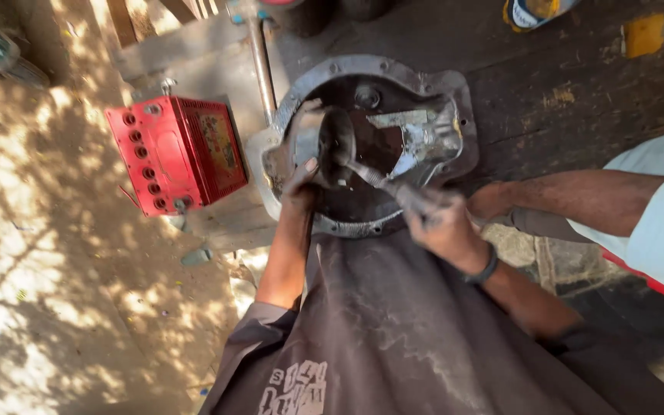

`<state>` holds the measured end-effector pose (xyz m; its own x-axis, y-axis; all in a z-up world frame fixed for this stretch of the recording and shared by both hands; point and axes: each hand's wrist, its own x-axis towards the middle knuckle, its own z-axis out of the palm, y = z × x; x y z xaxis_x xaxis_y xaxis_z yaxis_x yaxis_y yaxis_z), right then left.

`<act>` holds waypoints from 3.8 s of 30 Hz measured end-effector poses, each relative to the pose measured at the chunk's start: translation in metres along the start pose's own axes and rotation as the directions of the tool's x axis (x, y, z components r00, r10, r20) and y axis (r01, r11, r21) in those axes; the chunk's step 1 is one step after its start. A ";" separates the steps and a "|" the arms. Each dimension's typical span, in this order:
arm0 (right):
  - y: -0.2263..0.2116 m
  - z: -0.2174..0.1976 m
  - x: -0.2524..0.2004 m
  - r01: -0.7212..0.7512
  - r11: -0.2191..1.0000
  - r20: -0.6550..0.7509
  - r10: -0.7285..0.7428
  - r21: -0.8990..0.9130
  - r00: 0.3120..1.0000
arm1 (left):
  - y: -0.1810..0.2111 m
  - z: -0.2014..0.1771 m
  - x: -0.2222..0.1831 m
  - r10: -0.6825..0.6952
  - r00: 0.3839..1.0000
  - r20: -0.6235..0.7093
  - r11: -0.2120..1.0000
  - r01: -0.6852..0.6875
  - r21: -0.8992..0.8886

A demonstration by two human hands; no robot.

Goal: Scrubbing and rinsing mechanical components in a basin of cleaning fluid at a repair workbench.

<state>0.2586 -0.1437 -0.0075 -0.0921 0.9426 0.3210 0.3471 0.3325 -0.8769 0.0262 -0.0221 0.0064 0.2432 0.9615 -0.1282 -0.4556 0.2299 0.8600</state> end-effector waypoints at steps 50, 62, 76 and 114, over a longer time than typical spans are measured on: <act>0.035 -0.015 0.035 -0.039 0.951 0.262 0.123 -0.306 0.957 | -0.037 -0.030 0.017 -0.234 0.962 0.142 0.951 0.257 -0.169; 0.029 -0.003 0.030 -0.249 0.933 0.317 0.327 -0.261 0.890 | -0.051 -0.051 0.008 -0.245 0.963 0.111 0.964 0.254 -0.077; 0.056 -0.033 0.051 -0.439 0.869 0.100 0.469 -0.227 0.877 | -0.080 -0.092 -0.007 -0.298 0.954 0.030 0.918 0.295 -0.264; -0.010 -0.019 0.097 0.105 0.981 0.130 -0.084 -0.164 0.988 | -0.021 -0.053 0.001 -0.235 0.972 0.030 0.968 0.231 0.099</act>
<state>0.2641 -0.0560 0.0394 -0.2414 0.9072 0.3445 0.4839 0.4202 -0.7676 -0.0093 -0.0182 -0.0379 0.3686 0.8758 -0.3117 -0.3001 0.4295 0.8518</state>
